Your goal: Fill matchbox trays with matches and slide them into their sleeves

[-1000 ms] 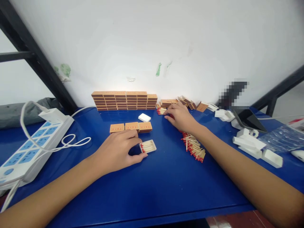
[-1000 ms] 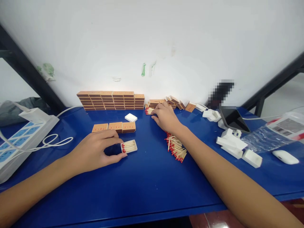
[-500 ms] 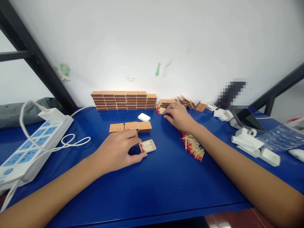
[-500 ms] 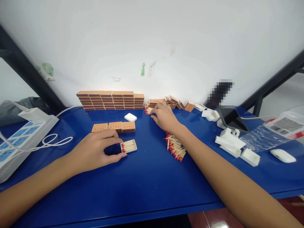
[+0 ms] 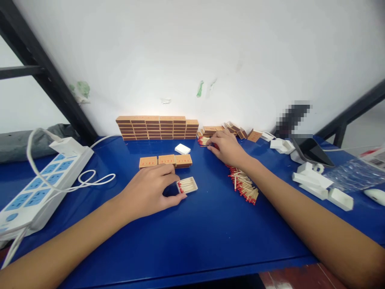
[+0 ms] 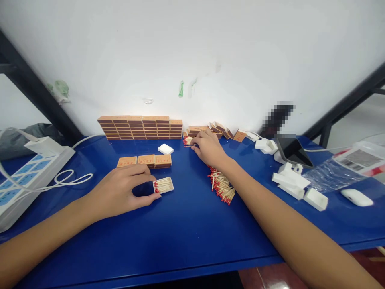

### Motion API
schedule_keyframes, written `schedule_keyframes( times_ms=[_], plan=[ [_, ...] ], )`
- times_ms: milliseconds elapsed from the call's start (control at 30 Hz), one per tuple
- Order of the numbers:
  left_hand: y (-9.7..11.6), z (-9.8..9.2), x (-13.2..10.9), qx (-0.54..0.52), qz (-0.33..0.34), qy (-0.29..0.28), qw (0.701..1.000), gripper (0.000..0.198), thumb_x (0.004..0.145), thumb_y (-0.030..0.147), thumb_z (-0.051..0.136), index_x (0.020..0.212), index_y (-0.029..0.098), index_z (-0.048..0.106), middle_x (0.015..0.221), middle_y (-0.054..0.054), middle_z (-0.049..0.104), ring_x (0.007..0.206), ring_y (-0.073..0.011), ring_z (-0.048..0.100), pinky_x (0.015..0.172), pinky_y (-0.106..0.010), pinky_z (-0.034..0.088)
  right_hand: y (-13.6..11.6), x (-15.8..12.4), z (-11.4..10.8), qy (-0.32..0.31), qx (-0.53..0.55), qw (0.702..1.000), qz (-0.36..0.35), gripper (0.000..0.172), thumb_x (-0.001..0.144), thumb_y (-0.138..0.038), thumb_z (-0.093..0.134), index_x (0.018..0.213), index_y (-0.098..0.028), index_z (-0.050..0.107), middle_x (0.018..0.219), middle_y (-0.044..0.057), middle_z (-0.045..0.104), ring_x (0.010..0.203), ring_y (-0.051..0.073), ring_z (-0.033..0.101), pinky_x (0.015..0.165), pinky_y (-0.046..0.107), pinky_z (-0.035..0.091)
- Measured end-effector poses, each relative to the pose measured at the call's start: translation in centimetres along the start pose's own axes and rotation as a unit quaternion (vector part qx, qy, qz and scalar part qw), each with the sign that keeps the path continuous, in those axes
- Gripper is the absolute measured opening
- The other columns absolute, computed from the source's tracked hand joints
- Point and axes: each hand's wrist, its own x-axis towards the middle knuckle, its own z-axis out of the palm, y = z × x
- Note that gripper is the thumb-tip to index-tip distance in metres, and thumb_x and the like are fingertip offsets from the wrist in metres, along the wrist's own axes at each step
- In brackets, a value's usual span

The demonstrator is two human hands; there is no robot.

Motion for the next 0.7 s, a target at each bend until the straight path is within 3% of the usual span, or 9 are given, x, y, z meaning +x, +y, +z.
schedule_keyframes(
  times_ms=[267,700],
  plan=[
    [0.03,0.01,0.03,0.004,0.002,0.003,1.000,0.026,0.094,0.040,0.077,0.104,0.017,0.082,0.092,-0.004,0.071,0.079,-0.0208,0.071,0.067,-0.035,0.056,-0.70,-0.13,-0.50,0.003,0.025,1.000,-0.012,0.017,0.099,-0.021,0.060,0.098,-0.021,0.077,0.105,0.012,0.070,0.107,0.032,0.057,0.095,0.051,0.044],
    [-0.01,0.01,-0.09,0.003,0.001,-0.003,1.000,0.026,0.094,0.041,0.076,0.102,0.018,0.082,0.092,-0.004,0.071,0.080,-0.0199,0.071,0.068,-0.032,0.054,-1.00,-0.01,-0.24,-0.017,0.044,0.999,-0.007,0.011,0.097,-0.026,0.064,0.088,-0.021,0.067,0.102,0.012,0.068,0.106,0.032,0.056,0.091,0.045,0.045]
  ],
)
